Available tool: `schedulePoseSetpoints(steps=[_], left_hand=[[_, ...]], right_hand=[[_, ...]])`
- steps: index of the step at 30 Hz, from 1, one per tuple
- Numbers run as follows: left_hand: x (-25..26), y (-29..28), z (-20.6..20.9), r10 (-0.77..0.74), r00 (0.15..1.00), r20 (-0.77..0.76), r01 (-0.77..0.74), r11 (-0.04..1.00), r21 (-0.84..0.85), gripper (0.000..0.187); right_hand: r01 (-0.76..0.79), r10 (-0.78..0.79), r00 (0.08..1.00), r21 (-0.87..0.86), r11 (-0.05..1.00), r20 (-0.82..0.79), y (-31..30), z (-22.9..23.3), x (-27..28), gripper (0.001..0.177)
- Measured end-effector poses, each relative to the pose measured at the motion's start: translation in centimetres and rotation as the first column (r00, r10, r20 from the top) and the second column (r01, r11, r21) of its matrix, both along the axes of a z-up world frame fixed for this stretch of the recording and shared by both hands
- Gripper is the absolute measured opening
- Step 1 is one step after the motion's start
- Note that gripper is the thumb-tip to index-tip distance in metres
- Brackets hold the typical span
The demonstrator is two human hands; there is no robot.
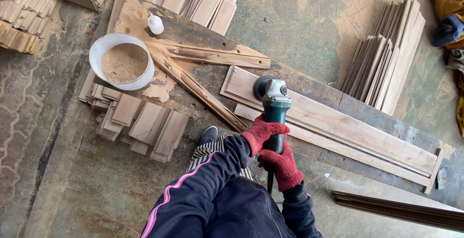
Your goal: The recorder uses an angle grinder with a sanding disc to sand a long piece of wood on a workbench.
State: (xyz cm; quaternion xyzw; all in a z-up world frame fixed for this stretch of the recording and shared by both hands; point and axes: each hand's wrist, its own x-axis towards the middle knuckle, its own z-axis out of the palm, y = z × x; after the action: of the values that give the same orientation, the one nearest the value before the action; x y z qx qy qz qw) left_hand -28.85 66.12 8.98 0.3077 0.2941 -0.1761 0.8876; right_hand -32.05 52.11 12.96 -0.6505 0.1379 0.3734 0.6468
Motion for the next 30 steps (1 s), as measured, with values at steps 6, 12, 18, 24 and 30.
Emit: schedulePoseSetpoints(steps=[6, 12, 18, 24, 30], left_hand=[[-0.3, 1.1, 0.9, 0.17, 0.985, -0.032, -0.167, 0.983, 0.08, 0.058], [-0.7, 2.1, 0.6, 0.19, 0.981, -0.029, -0.187, 0.977, 0.104, 0.059], [-1.0, 2.9, 0.0, 0.265, 0.963, -0.046, -0.26, 0.962, 0.084, 0.056], [-1.1, 4.4, 0.7, 0.318, 0.946, -0.06, -0.315, 0.948, 0.05, 0.056], [-0.3, 2.4, 1.7, 0.218, 0.972, -0.084, -0.208, 0.972, 0.112, 0.06]], right_hand=[[0.085, -0.073, 0.993, -0.126, 0.988, 0.098, 2.9, 0.9, -0.2, 0.04], [0.053, -0.043, 0.995, -0.115, 0.992, 0.093, 4.3, 1.9, 0.0, 0.041], [0.027, -0.017, 0.995, -0.097, 0.995, 0.095, 5.1, 0.9, 0.4, 0.044], [0.011, -0.003, 0.997, -0.101, 0.995, 0.081, 6.7, 0.9, 0.5, 0.045], [0.045, -0.038, 0.997, -0.097, 0.994, 0.069, 4.8, 1.3, 0.8, 0.047]])
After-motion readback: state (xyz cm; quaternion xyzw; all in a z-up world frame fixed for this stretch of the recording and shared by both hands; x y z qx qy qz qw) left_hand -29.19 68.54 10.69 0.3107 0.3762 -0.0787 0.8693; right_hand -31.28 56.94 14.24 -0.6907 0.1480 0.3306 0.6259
